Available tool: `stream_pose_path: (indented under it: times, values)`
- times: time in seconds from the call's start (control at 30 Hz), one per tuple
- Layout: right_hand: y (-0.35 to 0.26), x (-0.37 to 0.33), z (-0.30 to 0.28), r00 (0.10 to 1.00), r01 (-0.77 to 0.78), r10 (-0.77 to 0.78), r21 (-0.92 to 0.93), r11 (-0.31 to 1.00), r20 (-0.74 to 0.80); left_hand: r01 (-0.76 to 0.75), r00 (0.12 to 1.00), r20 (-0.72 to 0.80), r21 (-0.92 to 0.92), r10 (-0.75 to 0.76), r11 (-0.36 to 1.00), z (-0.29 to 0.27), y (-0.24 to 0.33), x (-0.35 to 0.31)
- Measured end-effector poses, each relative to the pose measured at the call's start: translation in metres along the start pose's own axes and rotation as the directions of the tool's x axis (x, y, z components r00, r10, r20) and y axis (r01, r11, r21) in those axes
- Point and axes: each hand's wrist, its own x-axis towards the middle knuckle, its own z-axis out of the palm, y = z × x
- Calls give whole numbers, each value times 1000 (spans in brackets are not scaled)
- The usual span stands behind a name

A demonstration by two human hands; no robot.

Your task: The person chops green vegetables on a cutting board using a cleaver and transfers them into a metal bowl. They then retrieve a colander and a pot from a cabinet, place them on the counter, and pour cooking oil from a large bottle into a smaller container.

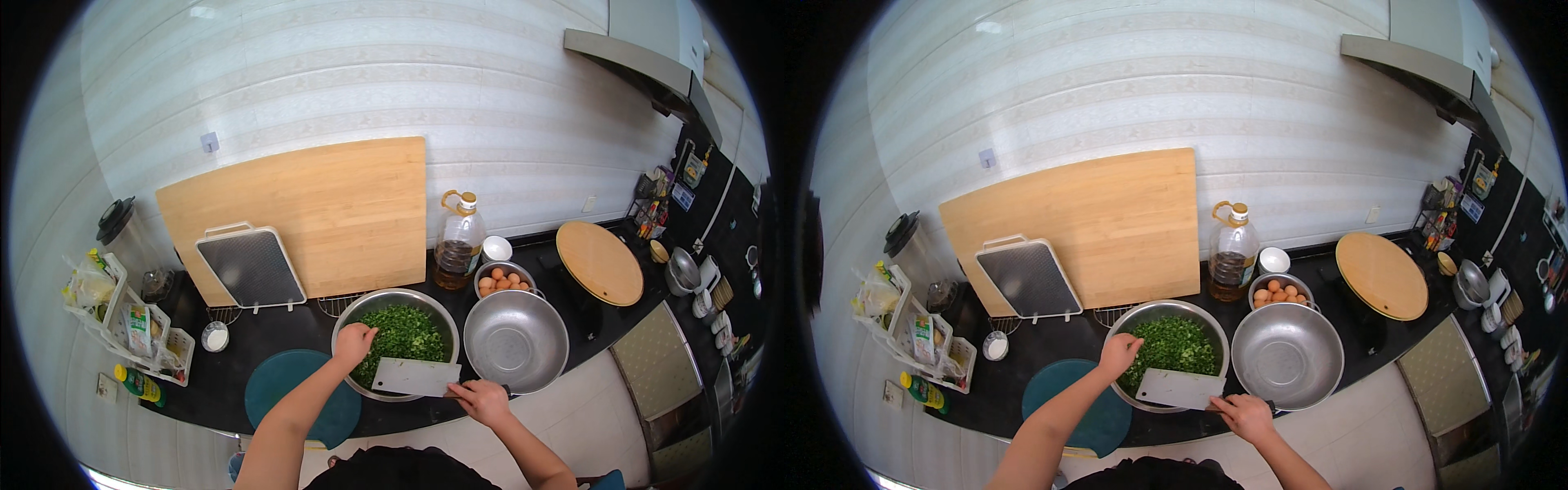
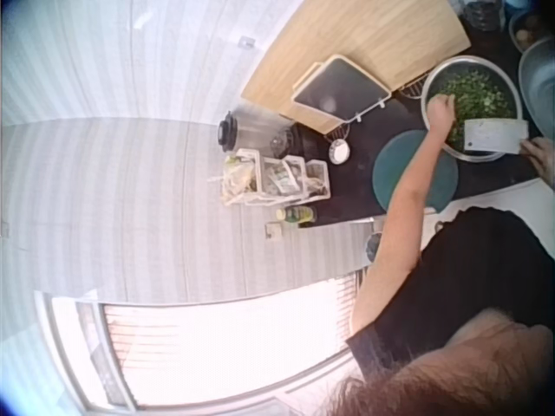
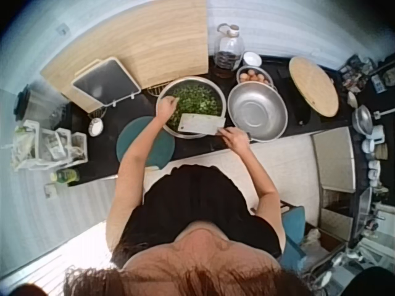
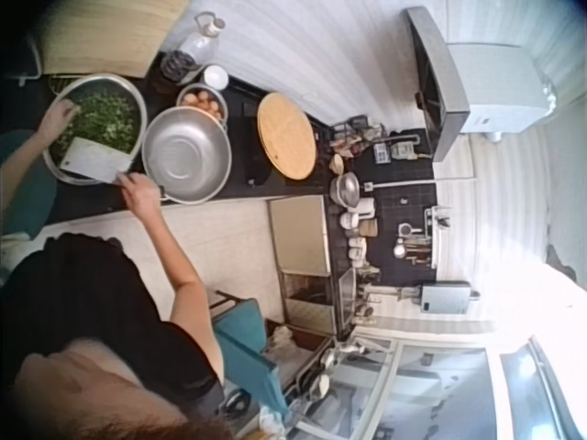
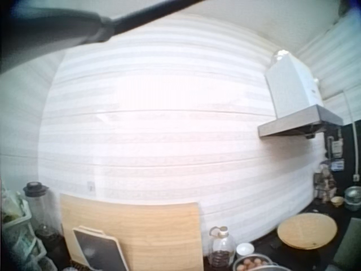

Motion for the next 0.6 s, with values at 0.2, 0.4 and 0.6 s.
stream_pose_path:
  times: [0.2, 0.4, 0.6]
  values:
    - [0, -3, -1, 984, -144, 145, 11, 989, -103, 711, 703, 628, -603, -335, 361, 7, -32, -1]
    - [-5, 24, 8, 980, -61, 54, -28, 998, -194, 744, 667, 730, -643, -148, 183, -13, 23, -14]
    - [16, 21, -2, 990, -46, 13, -232, 972, -139, 640, 768, 637, -767, 66, -54, -45, 16, -12]
